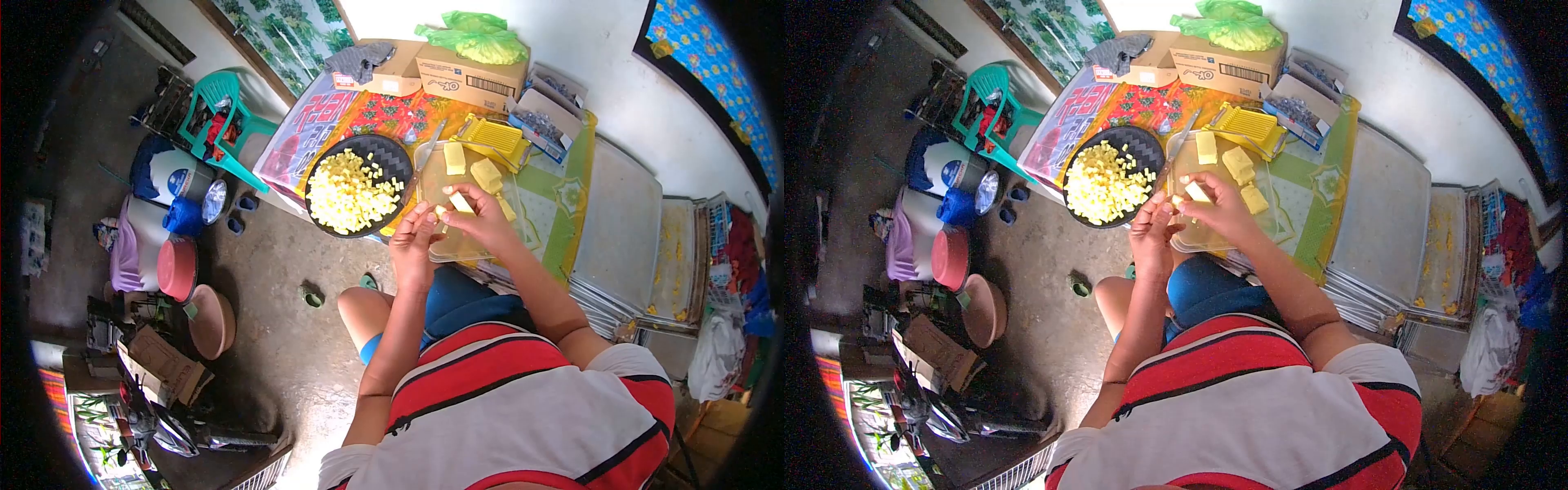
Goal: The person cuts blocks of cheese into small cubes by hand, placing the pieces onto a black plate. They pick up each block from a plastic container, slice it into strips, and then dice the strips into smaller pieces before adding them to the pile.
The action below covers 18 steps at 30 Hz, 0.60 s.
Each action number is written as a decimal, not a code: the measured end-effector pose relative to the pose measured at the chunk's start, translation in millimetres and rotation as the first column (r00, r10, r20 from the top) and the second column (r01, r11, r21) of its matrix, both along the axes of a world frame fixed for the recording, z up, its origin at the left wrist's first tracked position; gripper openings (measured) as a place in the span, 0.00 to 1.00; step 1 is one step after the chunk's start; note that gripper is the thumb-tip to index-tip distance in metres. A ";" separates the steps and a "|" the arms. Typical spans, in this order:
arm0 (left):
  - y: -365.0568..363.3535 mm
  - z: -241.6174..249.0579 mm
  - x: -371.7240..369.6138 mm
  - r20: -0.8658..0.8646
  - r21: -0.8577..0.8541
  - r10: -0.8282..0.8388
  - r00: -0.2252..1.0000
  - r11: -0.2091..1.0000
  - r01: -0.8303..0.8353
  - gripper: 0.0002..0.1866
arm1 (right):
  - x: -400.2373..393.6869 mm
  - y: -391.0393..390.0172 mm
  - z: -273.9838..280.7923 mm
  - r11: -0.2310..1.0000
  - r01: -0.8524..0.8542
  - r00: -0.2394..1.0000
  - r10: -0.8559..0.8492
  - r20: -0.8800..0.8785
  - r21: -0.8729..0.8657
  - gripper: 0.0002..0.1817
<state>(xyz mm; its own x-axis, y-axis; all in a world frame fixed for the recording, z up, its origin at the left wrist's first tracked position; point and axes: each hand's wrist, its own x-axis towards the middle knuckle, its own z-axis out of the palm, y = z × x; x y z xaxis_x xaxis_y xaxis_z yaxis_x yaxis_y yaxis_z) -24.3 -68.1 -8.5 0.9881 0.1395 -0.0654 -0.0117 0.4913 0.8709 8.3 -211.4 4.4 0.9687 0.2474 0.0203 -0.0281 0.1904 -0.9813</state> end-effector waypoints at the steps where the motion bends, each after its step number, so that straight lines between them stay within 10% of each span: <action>1: 0.4 0.7 -0.1 0.001 0.015 -0.004 1.000 1.000 0.004 0.13 | 1.6 1.2 -2.9 1.000 0.019 0.996 -0.019 0.092 0.002 0.22; 6: 4.7 2.9 -0.2 0.078 0.167 -0.063 0.995 0.985 0.049 0.10 | -1.8 0.5 -0.7 0.999 0.027 0.962 -0.018 0.271 -0.032 0.21; 18: 8.8 11.7 -2.4 0.010 -0.069 -0.214 0.977 0.974 0.214 0.08 | -7.6 -3.1 14.5 0.999 -0.035 0.971 0.033 0.236 0.006 0.22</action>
